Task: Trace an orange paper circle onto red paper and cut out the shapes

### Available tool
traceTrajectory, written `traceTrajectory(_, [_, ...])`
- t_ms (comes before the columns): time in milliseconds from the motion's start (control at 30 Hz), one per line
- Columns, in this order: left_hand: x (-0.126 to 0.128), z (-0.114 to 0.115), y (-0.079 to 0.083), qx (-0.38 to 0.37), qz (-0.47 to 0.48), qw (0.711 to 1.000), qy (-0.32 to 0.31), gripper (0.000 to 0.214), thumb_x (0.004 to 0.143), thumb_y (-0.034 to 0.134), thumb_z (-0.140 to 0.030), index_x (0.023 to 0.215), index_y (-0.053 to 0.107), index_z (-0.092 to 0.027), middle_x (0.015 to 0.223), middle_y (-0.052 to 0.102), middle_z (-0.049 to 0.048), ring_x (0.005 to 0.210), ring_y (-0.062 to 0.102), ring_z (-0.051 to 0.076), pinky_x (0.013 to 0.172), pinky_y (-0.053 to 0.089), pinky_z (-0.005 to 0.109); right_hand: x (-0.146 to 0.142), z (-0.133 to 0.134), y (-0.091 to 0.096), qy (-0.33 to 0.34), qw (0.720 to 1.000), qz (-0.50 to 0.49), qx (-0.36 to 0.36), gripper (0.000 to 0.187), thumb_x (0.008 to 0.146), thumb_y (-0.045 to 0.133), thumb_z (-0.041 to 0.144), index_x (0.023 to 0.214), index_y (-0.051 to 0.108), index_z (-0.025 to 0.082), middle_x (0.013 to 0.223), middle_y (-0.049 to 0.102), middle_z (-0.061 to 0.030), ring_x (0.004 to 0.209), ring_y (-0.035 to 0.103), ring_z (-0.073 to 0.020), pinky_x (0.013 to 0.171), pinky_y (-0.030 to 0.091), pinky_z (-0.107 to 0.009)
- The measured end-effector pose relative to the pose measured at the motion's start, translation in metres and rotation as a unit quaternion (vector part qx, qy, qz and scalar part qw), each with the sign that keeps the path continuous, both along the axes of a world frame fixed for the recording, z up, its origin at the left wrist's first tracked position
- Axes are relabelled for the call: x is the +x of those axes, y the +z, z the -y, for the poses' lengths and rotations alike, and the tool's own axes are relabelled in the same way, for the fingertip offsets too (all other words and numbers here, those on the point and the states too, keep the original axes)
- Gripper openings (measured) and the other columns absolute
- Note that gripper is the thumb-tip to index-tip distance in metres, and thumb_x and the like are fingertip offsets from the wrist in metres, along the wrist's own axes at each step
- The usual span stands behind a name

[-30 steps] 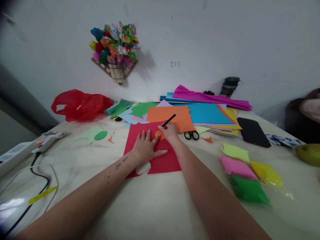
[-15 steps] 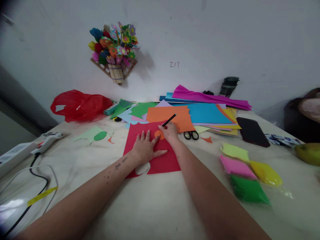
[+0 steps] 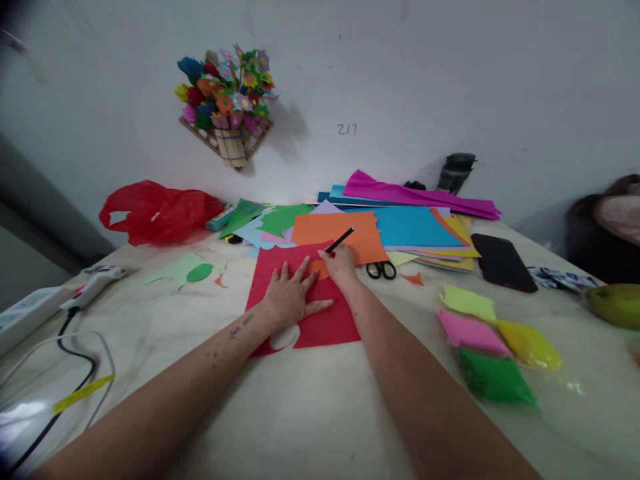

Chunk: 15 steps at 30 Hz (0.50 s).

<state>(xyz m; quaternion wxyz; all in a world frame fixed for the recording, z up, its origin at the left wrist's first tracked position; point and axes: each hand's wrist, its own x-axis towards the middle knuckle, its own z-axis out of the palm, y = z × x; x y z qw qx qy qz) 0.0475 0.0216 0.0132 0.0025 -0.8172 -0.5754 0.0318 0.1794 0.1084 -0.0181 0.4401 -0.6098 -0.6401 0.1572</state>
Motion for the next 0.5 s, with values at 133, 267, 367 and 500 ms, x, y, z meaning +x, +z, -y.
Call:
traceTrajectory(133, [-0.0017,-0.0009,-0.0004,-0.004,0.004,1.000,-0.022,0.081,0.071,0.008,-0.074,0.136,0.020,-0.028,0.144,0.009,-0.0063,0.126,0.008,0.043,0.097,0.014,0.058,0.0010,0.0008,0.0004,0.000,1.000,-0.008,0.002,0.016,0.070,0.057,0.031,0.062,0.060,0.018,0.075,0.064,-0.0062,0.073,0.059,-0.0182,0.067,0.043,-0.029])
traceTrajectory(267, [-0.0021,-0.0020,-0.0011,-0.009,0.001,1.000,-0.023,0.084,0.070,0.008,-0.075,0.137,0.019,-0.025,0.143,0.012,-0.0079,0.125,0.009,0.044,0.097,0.011,0.059,0.0016,0.0017,0.0015,-0.012,1.000,-0.005,-0.003,0.015,0.070,0.057,0.030,0.064,0.061,0.016,0.079,0.064,-0.0083,0.077,0.059,-0.0198,0.070,0.043,-0.031])
traceTrajectory(367, [-0.0020,-0.0028,-0.0018,-0.008,-0.001,1.000,-0.024,0.084,0.069,0.010,-0.075,0.137,0.019,-0.026,0.143,0.012,-0.0071,0.125,0.010,0.044,0.098,0.011,0.058,0.0021,0.0019,0.0016,-0.015,1.000,-0.008,-0.002,0.015,0.070,0.056,0.029,0.064,0.060,0.016,0.077,0.064,-0.0080,0.075,0.059,-0.0193,0.069,0.043,-0.030])
traceTrajectory(500, [-0.0022,-0.0031,-0.0023,-0.006,-0.002,1.000,-0.026,0.083,0.069,0.011,-0.075,0.137,0.019,-0.027,0.144,0.013,-0.0061,0.125,0.010,0.043,0.098,0.011,0.058,0.0028,0.0025,0.0016,-0.016,1.000,-0.014,0.001,0.014,0.070,0.055,0.028,0.063,0.060,0.017,0.076,0.064,-0.0074,0.074,0.059,-0.0186,0.069,0.044,-0.030])
